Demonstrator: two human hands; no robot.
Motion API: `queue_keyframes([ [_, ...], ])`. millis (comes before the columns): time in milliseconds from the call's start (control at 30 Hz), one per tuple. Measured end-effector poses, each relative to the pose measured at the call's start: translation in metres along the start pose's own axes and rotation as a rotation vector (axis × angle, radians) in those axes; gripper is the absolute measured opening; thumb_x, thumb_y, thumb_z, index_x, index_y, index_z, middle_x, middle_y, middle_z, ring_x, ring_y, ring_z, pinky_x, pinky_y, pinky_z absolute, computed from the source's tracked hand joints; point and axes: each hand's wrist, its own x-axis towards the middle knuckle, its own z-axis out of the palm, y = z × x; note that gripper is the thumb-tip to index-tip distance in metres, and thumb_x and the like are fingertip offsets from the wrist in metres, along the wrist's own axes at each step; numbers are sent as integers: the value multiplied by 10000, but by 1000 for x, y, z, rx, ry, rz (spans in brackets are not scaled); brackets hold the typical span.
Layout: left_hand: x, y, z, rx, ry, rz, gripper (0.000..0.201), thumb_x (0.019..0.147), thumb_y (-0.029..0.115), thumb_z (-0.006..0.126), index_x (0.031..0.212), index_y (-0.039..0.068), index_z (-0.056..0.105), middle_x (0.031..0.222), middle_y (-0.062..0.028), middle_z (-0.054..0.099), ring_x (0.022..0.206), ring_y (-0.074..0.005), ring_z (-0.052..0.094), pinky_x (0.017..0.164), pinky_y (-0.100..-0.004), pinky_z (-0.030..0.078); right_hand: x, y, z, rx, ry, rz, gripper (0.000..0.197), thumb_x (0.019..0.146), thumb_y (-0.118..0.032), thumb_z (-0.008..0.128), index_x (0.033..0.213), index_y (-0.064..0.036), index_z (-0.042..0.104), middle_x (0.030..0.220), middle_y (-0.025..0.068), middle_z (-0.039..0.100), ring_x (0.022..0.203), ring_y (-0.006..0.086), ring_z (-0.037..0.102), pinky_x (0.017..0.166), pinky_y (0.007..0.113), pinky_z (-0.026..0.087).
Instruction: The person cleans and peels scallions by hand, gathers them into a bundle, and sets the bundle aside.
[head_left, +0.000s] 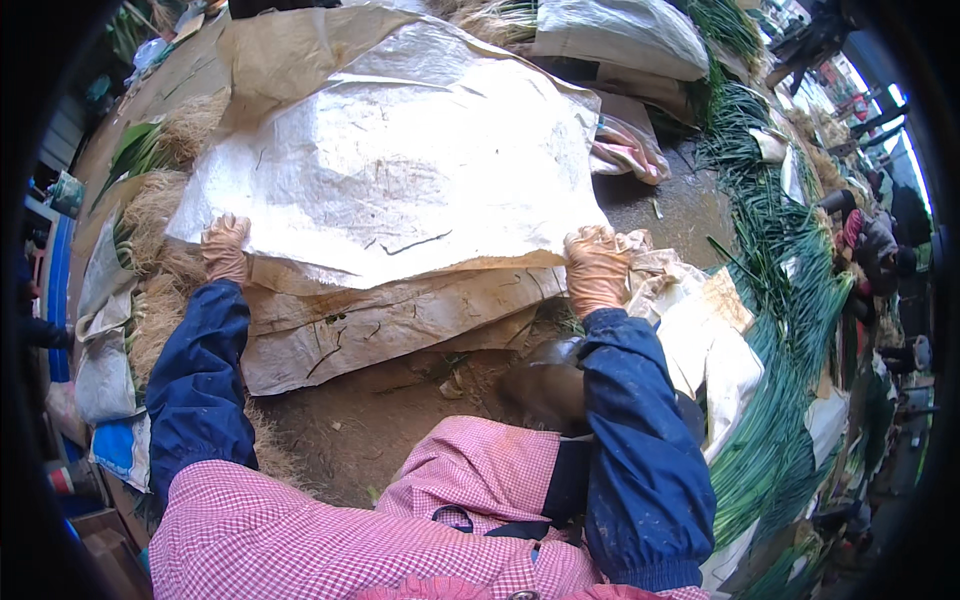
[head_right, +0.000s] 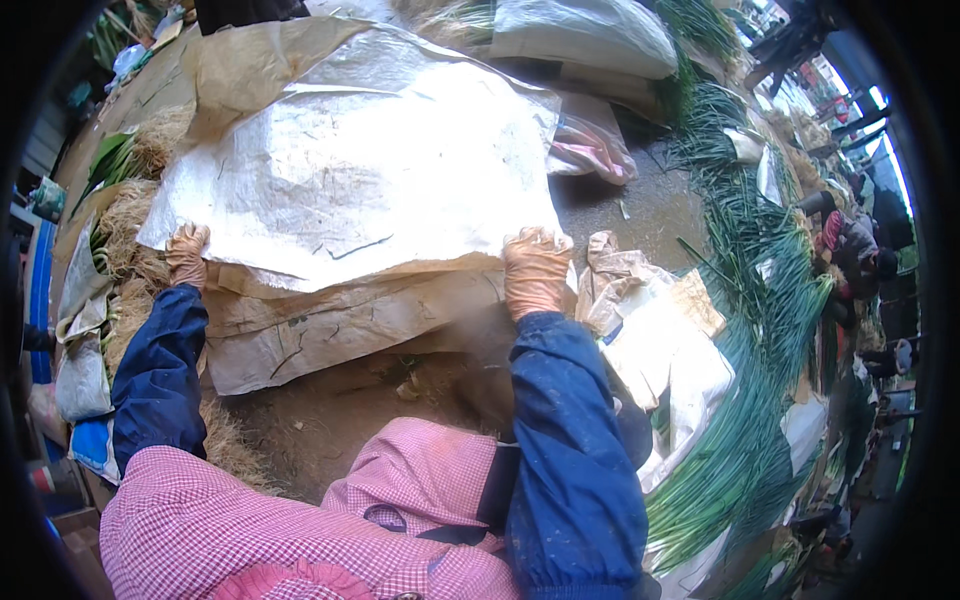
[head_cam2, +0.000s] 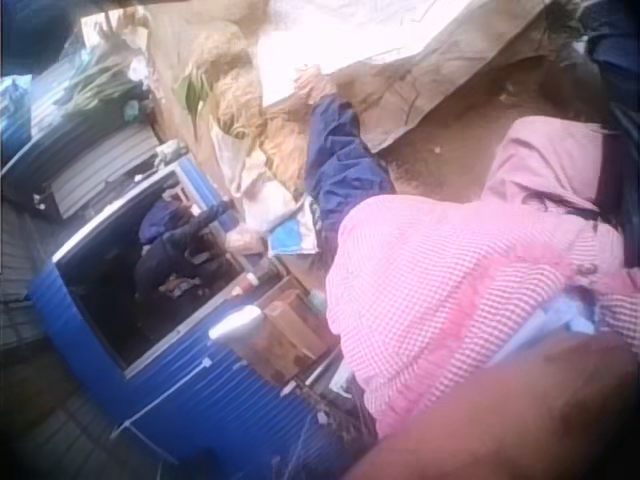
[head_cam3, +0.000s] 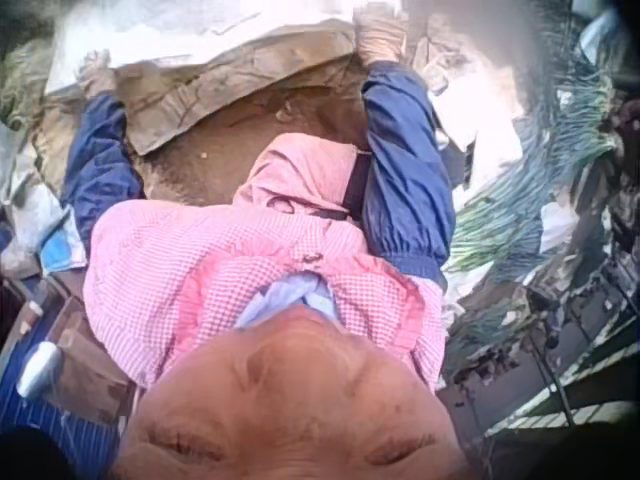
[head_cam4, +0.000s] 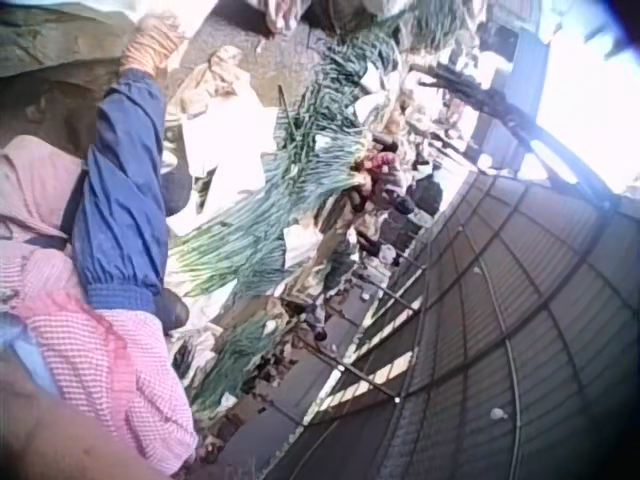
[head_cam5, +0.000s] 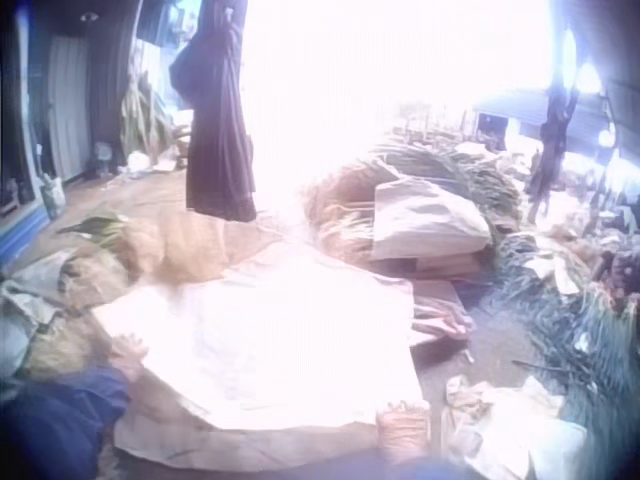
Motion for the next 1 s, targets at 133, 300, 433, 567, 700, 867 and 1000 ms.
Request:
queue_keyframes([
  [133,-95,-15,27,557,-526,260,154,826,138,438,866,123,585,948,-96,573,875,-256,550,720,-393,424,-26,-52,56,185,-570,-78,303,720,-192,572,1020,-155,573,1161,97,532,1115,304,457,913,522,323],
  [300,-109,79,58,563,-1272,354,346,644,109,634,988,84,616,1060,-159,584,1034,-278,555,827,-387,422,-34,-15,1,424,-636,-78,404,713,-245,646,1083,-114,550,1167,159,495,1096,316,455,913,418,357],
  [433,-141,164,58,-16,-935,573,635,652,248,664,1225,114,425,1246,-137,438,1176,-293,402,931,-413,359,-67,24,-112,565,-144,-69,282,770,-146,567,1036,-53,551,1054,155,546,996,298,511,859,384,396],
  [567,-156,266,101,-12,-1034,737,813,697,274,634,1382,201,204,1440,-119,162,1317,-343,166,1045,-505,166,-208,88,-186,552,264,678,248,769,-12,548,1015,20,545,1012,114,560,962,213,528,877,301,393],
  [700,-155,265,159,111,-1176,784,860,612,307,681,1347,111,280,1392,-238,191,1254,-371,295,1016,-378,304,-374,108,-216,346,199,1194,220,798,-17,551,1013,28,559,991,101,567,934,191,536,854,286,401],
  [867,-134,324,132,28,-1211,773,592,656,316,676,1167,61,522,1147,-221,525,1114,-344,475,936,-382,390,-481,69,-211,379,201,1506,245,769,-29,590,1000,50,576,987,152,567,889,248,576,808,321,435],
  [1000,-127,405,23,-410,-738,937,492,706,266,667,1121,44,522,1120,-202,535,1092,-349,466,930,-394,365,-493,72,-171,699,180,1577,217,778,-96,623,971,4,614,819,96,633,721,147,575,666,278,454],
])
